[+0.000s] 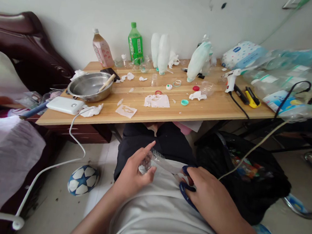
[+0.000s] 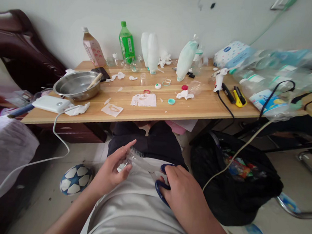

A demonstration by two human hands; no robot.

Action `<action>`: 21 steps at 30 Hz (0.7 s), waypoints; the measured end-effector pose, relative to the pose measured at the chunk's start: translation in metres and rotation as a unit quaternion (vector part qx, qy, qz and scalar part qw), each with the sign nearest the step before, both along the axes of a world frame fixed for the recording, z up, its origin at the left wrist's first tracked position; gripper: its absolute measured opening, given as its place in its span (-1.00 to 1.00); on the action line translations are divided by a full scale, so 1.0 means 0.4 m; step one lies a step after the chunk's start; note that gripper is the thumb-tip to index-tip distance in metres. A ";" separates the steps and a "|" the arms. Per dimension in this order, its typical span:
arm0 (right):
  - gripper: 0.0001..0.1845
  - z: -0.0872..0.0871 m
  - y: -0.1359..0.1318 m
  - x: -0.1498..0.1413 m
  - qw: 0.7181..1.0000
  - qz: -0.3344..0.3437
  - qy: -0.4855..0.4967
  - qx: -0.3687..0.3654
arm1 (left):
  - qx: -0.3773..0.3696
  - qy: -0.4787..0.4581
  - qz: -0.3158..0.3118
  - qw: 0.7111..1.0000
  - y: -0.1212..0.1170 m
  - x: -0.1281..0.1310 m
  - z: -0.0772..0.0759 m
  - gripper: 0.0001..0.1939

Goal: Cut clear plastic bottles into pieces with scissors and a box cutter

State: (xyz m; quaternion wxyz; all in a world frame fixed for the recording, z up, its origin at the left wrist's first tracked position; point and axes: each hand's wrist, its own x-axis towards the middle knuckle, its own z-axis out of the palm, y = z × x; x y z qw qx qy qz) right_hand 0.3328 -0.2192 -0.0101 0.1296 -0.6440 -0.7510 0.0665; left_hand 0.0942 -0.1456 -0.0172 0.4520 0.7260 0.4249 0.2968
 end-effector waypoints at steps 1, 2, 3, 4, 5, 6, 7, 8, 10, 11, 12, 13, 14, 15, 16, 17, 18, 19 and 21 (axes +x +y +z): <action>-0.90 0.001 0.001 0.000 1.000 -0.001 -0.002 0.000 | 0.000 0.000 0.000 1.000 0.000 0.000 0.000 -0.32; -0.89 0.002 0.002 0.001 1.000 -0.002 -0.006 0.001 | 0.000 0.000 -0.001 1.000 0.000 0.000 0.000 -0.32; -0.89 0.004 0.002 0.001 1.000 -0.002 -0.010 0.002 | 0.001 -0.001 -0.001 1.000 0.001 0.001 0.000 -0.32; -0.89 0.005 0.003 0.001 1.000 -0.002 -0.017 0.004 | 0.002 -0.002 -0.002 1.000 0.001 0.002 0.000 -0.32; -0.89 0.007 0.003 0.000 1.000 -0.002 -0.024 0.008 | 0.003 -0.001 -0.002 1.000 0.001 0.003 -0.001 -0.32; -0.89 0.008 0.002 0.000 0.999 -0.002 -0.034 0.012 | 0.004 0.000 -0.002 1.000 0.001 0.005 -0.002 -0.32; -0.89 0.008 0.000 -0.001 0.999 -0.002 -0.044 0.015 | 0.005 0.001 -0.002 1.000 0.000 0.006 -0.003 -0.32; -0.89 0.008 -0.002 -0.001 0.998 -0.002 -0.055 0.016 | 0.004 0.003 -0.001 1.000 0.000 0.007 -0.004 -0.32; -0.89 0.006 -0.008 -0.002 0.997 -0.003 -0.077 0.012 | 0.001 0.005 0.004 1.000 -0.002 0.008 -0.005 -0.32; -0.89 0.004 -0.011 -0.001 0.996 -0.004 -0.085 0.008 | 0.000 0.006 0.008 1.000 -0.003 0.009 -0.004 -0.32; -0.89 0.002 -0.013 -0.001 0.996 -0.005 -0.091 0.004 | -0.002 0.007 0.011 1.000 -0.004 0.009 -0.004 -0.32; -0.89 -0.001 -0.015 0.001 0.996 -0.007 -0.093 0.001 | -0.003 0.007 0.014 1.000 -0.004 0.009 -0.002 -0.32; -0.89 -0.003 -0.016 0.003 0.996 -0.008 -0.094 -0.002 | -0.004 0.006 0.015 1.000 -0.004 0.010 -0.001 -0.32; -0.89 -0.005 -0.016 0.006 0.996 -0.007 -0.093 -0.004 | -0.005 0.005 0.015 1.000 -0.004 0.010 0.001 -0.32; -0.88 -0.008 -0.015 0.010 0.996 -0.007 -0.093 -0.005 | -0.006 0.004 0.014 1.000 -0.003 0.011 0.002 -0.32; -0.88 -0.010 -0.014 0.013 0.996 -0.007 -0.092 -0.007 | -0.006 0.002 0.012 1.000 -0.002 0.011 0.003 -0.32; -0.89 -0.011 -0.012 0.018 0.996 -0.010 -0.091 -0.011 | -0.008 -0.001 0.011 1.000 -0.001 0.010 0.003 -0.32; -0.89 -0.013 -0.009 0.021 0.996 -0.014 -0.089 -0.019 | -0.011 -0.005 0.012 1.000 0.000 0.010 0.003 -0.33; -0.89 -0.014 -0.006 0.028 0.996 -0.013 -0.070 -0.044 | -0.015 -0.015 0.013 1.000 0.004 0.008 -0.001 -0.34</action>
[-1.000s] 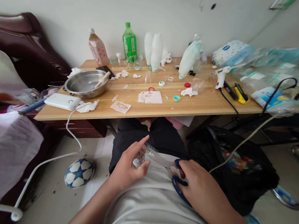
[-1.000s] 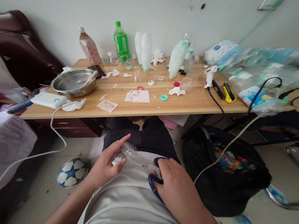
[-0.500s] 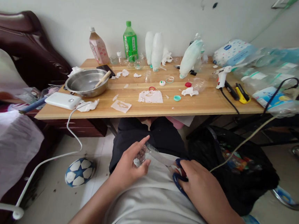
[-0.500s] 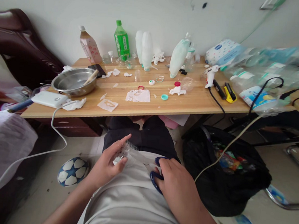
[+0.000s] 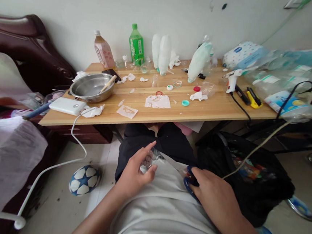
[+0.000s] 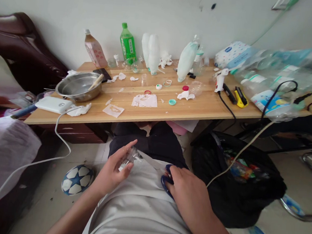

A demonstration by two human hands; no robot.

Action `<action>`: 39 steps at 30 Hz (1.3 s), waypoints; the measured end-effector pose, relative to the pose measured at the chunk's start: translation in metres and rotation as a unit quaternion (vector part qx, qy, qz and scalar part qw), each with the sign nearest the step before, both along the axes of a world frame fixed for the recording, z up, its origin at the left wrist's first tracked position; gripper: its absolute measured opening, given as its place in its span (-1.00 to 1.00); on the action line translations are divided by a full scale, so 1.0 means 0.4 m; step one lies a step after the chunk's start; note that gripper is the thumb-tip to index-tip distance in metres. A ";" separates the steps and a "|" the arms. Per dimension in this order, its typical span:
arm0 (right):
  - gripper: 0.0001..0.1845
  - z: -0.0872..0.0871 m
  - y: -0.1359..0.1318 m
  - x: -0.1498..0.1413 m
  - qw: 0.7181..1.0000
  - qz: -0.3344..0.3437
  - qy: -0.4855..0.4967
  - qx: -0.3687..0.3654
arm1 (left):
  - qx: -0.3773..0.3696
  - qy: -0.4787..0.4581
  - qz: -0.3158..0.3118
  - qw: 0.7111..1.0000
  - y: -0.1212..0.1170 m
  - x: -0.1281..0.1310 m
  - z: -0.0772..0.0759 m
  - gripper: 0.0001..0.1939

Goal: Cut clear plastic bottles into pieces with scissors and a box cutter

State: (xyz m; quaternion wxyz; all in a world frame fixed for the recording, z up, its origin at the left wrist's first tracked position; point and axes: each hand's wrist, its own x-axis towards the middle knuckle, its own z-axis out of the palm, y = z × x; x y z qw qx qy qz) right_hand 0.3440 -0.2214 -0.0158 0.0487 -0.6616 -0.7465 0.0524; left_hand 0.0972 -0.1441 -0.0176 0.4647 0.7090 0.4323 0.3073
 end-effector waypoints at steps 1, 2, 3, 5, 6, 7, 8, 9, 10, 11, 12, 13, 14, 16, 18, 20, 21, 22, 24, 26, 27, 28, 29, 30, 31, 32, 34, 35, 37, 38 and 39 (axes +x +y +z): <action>-0.88 0.000 0.001 0.002 1.000 0.005 0.018 -0.014 | -0.002 -0.005 0.001 1.000 0.002 -0.001 -0.003 -0.34; -0.88 0.000 0.001 0.003 0.999 0.014 0.039 -0.025 | -0.003 -0.011 0.001 1.000 0.003 -0.003 -0.005 -0.34; -0.88 0.000 0.000 0.003 0.998 0.023 0.059 -0.029 | -0.003 -0.016 0.000 1.000 0.004 -0.003 -0.007 -0.34; -0.89 0.001 -0.002 0.001 0.995 0.039 0.085 -0.014 | 0.000 -0.025 -0.006 1.000 0.004 -0.004 -0.009 -0.34; -0.89 0.002 -0.003 -0.001 0.995 0.045 0.091 -0.002 | 0.003 -0.027 -0.012 1.000 0.004 -0.004 -0.009 -0.33; -0.88 0.003 -0.004 -0.003 0.994 0.051 0.093 0.010 | 0.006 -0.028 -0.018 0.999 0.003 -0.003 -0.008 -0.33; -0.86 0.004 -0.004 -0.004 0.994 0.056 0.094 0.017 | 0.010 -0.026 -0.025 0.999 0.003 -0.003 -0.007 -0.32; -0.84 0.005 -0.003 -0.005 0.994 0.059 0.094 0.020 | 0.014 -0.022 -0.031 0.999 0.002 -0.002 -0.006 -0.31; -0.82 0.006 -0.002 -0.006 0.994 0.060 0.095 0.018 | 0.019 -0.018 -0.037 0.999 0.003 -0.003 -0.005 -0.31; -0.79 0.006 -0.001 -0.006 0.994 0.059 0.096 0.014 | 0.024 -0.015 -0.042 0.999 0.003 -0.003 -0.004 -0.30; -0.75 0.007 0.000 -0.005 0.994 0.056 0.097 0.009 | 0.028 -0.014 -0.045 0.998 0.004 -0.004 -0.005 -0.30; -0.73 0.007 0.002 -0.005 0.994 0.051 0.100 0.006 | 0.031 -0.014 -0.048 0.998 0.005 -0.006 -0.005 -0.30; -0.72 0.007 0.003 -0.004 0.993 0.046 0.105 0.003 | 0.033 -0.015 -0.049 0.998 0.007 -0.008 -0.007 -0.30; -0.74 0.007 0.005 -0.002 0.992 0.031 0.122 -0.002 | 0.030 -0.020 -0.051 0.998 0.010 -0.011 -0.011 -0.30; -0.79 0.006 0.007 -0.001 0.991 0.014 0.136 -0.012 | 0.019 -0.025 -0.054 0.998 0.014 -0.013 -0.015 -0.30; -0.81 0.005 0.008 0.000 0.990 0.000 0.139 -0.023 | 0.008 -0.032 -0.058 0.998 0.015 -0.013 -0.020 -0.30; -0.82 0.005 0.008 0.000 0.990 -0.005 0.136 -0.028 | 0.004 -0.034 -0.059 0.998 0.016 -0.012 -0.023 -0.30; -0.83 0.004 0.009 0.001 0.991 -0.008 0.131 -0.032 | 0.002 -0.037 -0.059 0.998 0.015 -0.011 -0.025 -0.30; -0.86 0.004 0.009 0.003 0.992 -0.012 0.119 -0.038 | -0.002 -0.041 -0.053 0.998 0.014 -0.009 -0.028 -0.31; -0.88 0.003 0.009 0.004 0.993 -0.013 0.111 -0.043 | -0.008 -0.040 -0.046 0.998 0.012 -0.007 -0.029 -0.31; -0.88 0.003 0.009 0.005 0.993 -0.014 0.107 -0.043 | -0.011 -0.037 -0.044 0.998 0.011 -0.007 -0.029 -0.31; -0.87 0.003 0.010 0.005 0.994 -0.014 0.105 -0.040 | -0.012 -0.034 -0.043 0.998 0.011 -0.006 -0.028 -0.31; -0.87 0.003 0.011 0.005 0.994 -0.014 0.103 -0.037 | -0.013 -0.031 -0.043 0.999 0.011 -0.006 -0.028 -0.31; -0.86 0.002 0.011 0.005 0.994 -0.013 0.102 -0.033 | -0.013 -0.029 -0.043 0.999 0.011 -0.007 -0.028 -0.30; -0.86 0.002 0.012 0.004 0.994 -0.013 0.101 -0.028 | -0.012 -0.028 -0.043 0.999 0.012 -0.007 -0.028 -0.30; -0.85 0.002 0.013 0.004 0.995 -0.013 0.101 -0.024 | -0.013 -0.028 -0.043 0.999 0.013 -0.007 -0.029 -0.31; -0.86 0.002 0.014 0.003 0.995 -0.012 0.101 -0.023 | -0.015 -0.031 -0.043 0.999 0.014 -0.008 -0.031 -0.31; -0.87 0.003 0.015 0.004 0.995 -0.013 0.100 -0.026 | -0.015 -0.033 -0.042 0.998 0.014 -0.008 -0.032 -0.31; -0.88 0.005 0.016 0.005 0.994 -0.015 0.098 -0.039 | -0.014 -0.035 -0.038 0.999 0.014 -0.008 -0.033 -0.31; -0.88 0.007 0.017 0.005 0.994 -0.016 0.096 -0.046 | -0.012 -0.033 -0.037 0.999 0.013 -0.008 -0.033 -0.31; -0.88 0.008 0.018 0.006 0.994 -0.016 0.094 -0.052 | -0.011 -0.030 -0.036 0.999 0.013 -0.007 -0.032 -0.31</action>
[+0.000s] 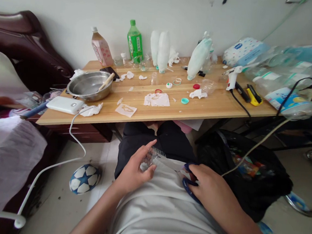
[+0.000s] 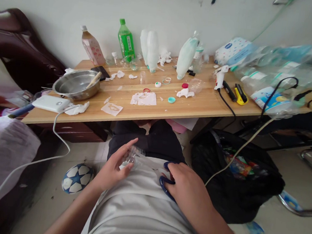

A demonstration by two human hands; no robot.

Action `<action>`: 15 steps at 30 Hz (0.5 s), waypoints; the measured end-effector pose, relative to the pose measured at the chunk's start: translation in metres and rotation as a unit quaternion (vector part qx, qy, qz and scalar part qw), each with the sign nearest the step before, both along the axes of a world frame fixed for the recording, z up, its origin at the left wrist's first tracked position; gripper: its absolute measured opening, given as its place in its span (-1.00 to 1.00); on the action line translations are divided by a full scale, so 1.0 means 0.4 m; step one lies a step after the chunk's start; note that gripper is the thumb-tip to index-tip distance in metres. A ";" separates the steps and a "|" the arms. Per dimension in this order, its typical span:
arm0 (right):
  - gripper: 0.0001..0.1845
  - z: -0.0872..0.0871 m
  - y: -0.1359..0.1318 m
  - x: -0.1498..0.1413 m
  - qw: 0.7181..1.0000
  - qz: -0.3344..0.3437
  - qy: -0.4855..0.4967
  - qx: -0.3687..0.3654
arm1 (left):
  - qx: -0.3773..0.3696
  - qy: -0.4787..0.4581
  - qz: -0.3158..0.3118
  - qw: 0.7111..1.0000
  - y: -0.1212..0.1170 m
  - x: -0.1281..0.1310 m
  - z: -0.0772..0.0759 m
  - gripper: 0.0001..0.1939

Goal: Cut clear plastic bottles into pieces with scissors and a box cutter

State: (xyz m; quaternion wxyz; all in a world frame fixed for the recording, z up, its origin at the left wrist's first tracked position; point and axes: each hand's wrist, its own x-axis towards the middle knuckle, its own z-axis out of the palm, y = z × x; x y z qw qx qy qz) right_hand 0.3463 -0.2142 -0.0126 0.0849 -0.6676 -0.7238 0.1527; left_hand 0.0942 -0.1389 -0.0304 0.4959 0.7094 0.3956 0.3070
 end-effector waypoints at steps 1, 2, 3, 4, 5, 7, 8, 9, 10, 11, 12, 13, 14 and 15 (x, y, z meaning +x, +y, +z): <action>-0.88 0.001 0.001 0.000 1.000 0.000 -0.002 -0.005 | 0.000 0.003 0.000 1.000 0.000 0.001 0.001 -0.31; -0.88 0.001 0.001 0.001 1.000 0.000 -0.004 -0.008 | -0.001 0.005 -0.002 1.000 -0.001 0.001 0.002 -0.31; -0.89 0.001 0.001 0.000 1.000 -0.001 -0.008 -0.008 | -0.003 0.005 -0.003 1.000 -0.001 0.002 0.004 -0.30; -0.89 0.001 0.001 0.000 1.000 -0.002 -0.013 -0.007 | -0.006 0.005 -0.003 1.000 -0.001 0.002 0.005 -0.30; -0.90 0.000 0.001 -0.001 1.000 -0.002 -0.018 -0.006 | -0.010 0.004 -0.002 1.000 -0.002 0.003 0.006 -0.30; -0.90 -0.002 0.000 -0.003 0.999 -0.002 -0.032 0.002 | -0.014 0.004 0.001 1.000 -0.002 0.004 0.007 -0.30; -0.90 -0.003 -0.001 -0.004 0.999 -0.002 -0.038 0.007 | -0.015 0.006 0.003 1.000 -0.002 0.004 0.007 -0.31; -0.90 -0.004 -0.002 -0.004 0.999 -0.002 -0.045 0.011 | -0.014 0.008 0.005 1.000 -0.003 0.004 0.007 -0.31; -0.90 -0.006 -0.003 -0.005 0.999 -0.001 -0.050 0.014 | -0.013 0.010 0.006 1.000 -0.003 0.004 0.008 -0.32; -0.90 -0.007 -0.003 -0.005 0.998 -0.001 -0.054 0.015 | -0.011 0.013 0.008 1.000 -0.003 0.004 0.008 -0.32; -0.90 -0.007 -0.004 -0.004 0.998 0.000 -0.057 0.015 | -0.010 0.015 0.009 1.000 -0.003 0.004 0.009 -0.32; -0.90 -0.008 -0.004 -0.004 0.998 0.001 -0.059 0.014 | -0.010 0.017 0.011 1.000 -0.002 0.004 0.009 -0.33; -0.90 -0.009 -0.004 -0.003 0.998 0.003 -0.059 0.012 | -0.010 0.018 0.012 1.000 -0.002 0.004 0.010 -0.33; -0.89 -0.009 -0.004 -0.003 0.998 0.004 -0.060 0.010 | -0.010 0.019 0.013 1.000 -0.002 0.004 0.010 -0.33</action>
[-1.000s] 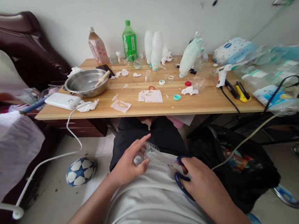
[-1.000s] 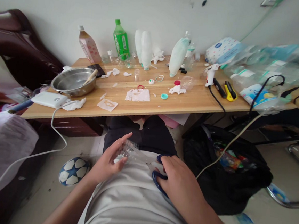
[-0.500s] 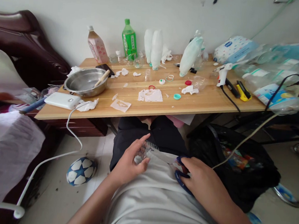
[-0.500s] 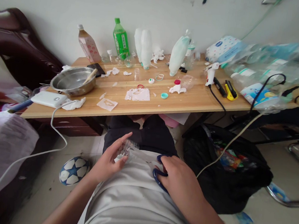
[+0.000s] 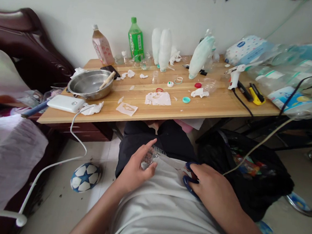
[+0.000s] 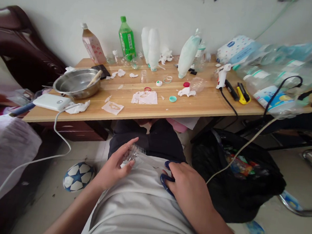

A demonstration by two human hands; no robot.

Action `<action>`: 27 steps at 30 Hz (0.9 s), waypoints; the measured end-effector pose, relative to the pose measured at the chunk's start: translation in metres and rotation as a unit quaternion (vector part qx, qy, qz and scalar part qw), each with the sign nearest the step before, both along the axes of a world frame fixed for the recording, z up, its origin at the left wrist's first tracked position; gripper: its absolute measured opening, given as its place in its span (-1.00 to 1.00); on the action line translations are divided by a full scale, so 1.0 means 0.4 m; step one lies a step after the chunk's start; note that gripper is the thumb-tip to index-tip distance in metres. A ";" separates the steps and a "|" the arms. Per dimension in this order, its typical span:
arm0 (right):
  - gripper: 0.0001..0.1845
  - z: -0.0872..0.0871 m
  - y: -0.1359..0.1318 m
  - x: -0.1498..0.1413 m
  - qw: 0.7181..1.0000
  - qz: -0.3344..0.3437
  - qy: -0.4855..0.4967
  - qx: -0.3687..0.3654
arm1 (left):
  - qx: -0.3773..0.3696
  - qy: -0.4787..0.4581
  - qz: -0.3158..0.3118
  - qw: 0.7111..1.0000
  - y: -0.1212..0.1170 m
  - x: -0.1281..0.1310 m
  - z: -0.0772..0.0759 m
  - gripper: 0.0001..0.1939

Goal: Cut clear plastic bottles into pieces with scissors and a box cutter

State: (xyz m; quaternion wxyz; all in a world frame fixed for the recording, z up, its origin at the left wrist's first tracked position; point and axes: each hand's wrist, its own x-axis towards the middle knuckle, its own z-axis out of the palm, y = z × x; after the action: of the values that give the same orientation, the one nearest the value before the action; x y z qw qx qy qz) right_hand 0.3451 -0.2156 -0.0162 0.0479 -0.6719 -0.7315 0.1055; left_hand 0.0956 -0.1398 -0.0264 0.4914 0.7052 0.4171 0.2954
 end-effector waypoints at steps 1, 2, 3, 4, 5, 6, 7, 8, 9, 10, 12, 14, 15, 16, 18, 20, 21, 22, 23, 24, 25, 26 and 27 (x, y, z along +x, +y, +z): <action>-0.89 0.000 0.001 0.000 1.000 0.000 0.000 -0.002 | 0.000 0.001 0.000 1.000 0.000 0.000 0.000 -0.33; -0.89 0.001 0.002 0.000 1.000 -0.001 0.001 -0.005 | 0.001 0.001 0.000 1.000 0.000 -0.001 0.000 -0.33; -0.89 0.002 0.004 0.000 1.000 -0.002 0.003 -0.009 | 0.002 0.002 -0.001 1.000 0.000 -0.002 -0.001 -0.32; -0.88 0.003 0.005 0.000 1.000 -0.005 0.005 -0.012 | 0.002 0.003 -0.001 1.000 0.000 -0.002 -0.002 -0.32; -0.88 0.005 0.007 0.000 1.000 -0.007 0.008 -0.016 | 0.002 0.003 -0.002 1.000 0.000 -0.003 -0.003 -0.31; -0.89 0.007 0.008 0.000 1.000 -0.008 0.012 -0.020 | 0.001 0.003 -0.003 1.000 0.001 -0.003 -0.004 -0.31; -0.89 0.009 0.009 0.000 1.000 -0.008 0.017 -0.023 | 0.001 0.001 -0.004 1.000 0.001 -0.004 -0.004 -0.31; -0.89 0.010 0.010 0.000 0.999 -0.008 0.022 -0.026 | 0.000 -0.001 -0.005 1.000 0.001 -0.004 -0.005 -0.31; -0.88 0.012 0.011 0.001 0.999 -0.008 0.025 -0.028 | -0.001 -0.002 -0.007 1.000 0.001 -0.004 -0.005 -0.31; -0.88 0.012 0.011 0.002 0.999 -0.009 0.027 -0.031 | 0.000 -0.004 -0.009 1.000 0.001 -0.004 -0.005 -0.31; -0.85 0.013 0.011 0.003 0.999 -0.012 0.024 -0.031 | 0.001 -0.007 -0.010 1.000 0.001 -0.005 -0.004 -0.31; -0.84 0.012 0.010 0.003 0.999 -0.011 0.020 -0.030 | 0.000 -0.006 -0.009 1.000 0.001 -0.005 -0.004 -0.30; -0.85 0.011 0.010 0.003 0.999 -0.009 0.016 -0.028 | -0.001 -0.005 -0.008 1.000 0.001 -0.005 -0.004 -0.30; -0.86 0.010 0.009 0.003 1.000 -0.007 0.011 -0.025 | -0.002 -0.003 -0.008 1.000 0.001 -0.005 -0.004 -0.30; -0.89 0.008 0.008 0.003 1.000 -0.004 -0.004 -0.012 | 0.000 0.000 -0.006 1.000 0.001 -0.004 -0.005 -0.30; -0.90 0.006 0.007 0.003 1.000 0.002 -0.016 0.008 | 0.007 0.001 -0.004 1.000 0.001 -0.004 -0.006 -0.30; -0.90 0.005 0.006 0.003 1.000 0.005 -0.018 0.018 | 0.009 0.003 -0.003 1.000 0.001 -0.003 -0.007 -0.30; -0.90 0.004 0.005 0.004 0.999 0.008 -0.018 0.026 | 0.010 0.004 -0.002 1.000 0.001 -0.003 -0.007 -0.30; -0.91 0.002 0.004 0.005 0.999 0.010 -0.016 0.032 | 0.010 0.007 -0.003 1.000 0.001 -0.002 -0.007 -0.30; -0.92 0.000 0.003 0.006 0.999 0.011 -0.012 0.038 | 0.010 0.009 -0.003 1.000 0.001 -0.002 -0.007 -0.30; -0.93 -0.002 0.002 0.007 0.999 0.011 -0.008 0.044 | 0.009 0.012 -0.003 1.000 0.001 -0.001 -0.006 -0.30; -0.93 -0.005 0.001 0.008 0.999 0.012 -0.005 0.049 | 0.009 0.014 -0.002 1.000 0.001 -0.001 -0.006 -0.30; -0.92 -0.007 0.001 0.009 0.999 0.013 -0.003 0.053 | 0.010 0.015 -0.002 1.000 0.001 0.000 -0.006 -0.30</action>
State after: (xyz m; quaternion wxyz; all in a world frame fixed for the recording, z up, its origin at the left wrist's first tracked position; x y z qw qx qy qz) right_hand 0.3487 -0.2152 -0.0190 0.0800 -0.6592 -0.7448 0.0656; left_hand 0.0955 -0.1394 -0.0289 0.4786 0.7154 0.4195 0.2882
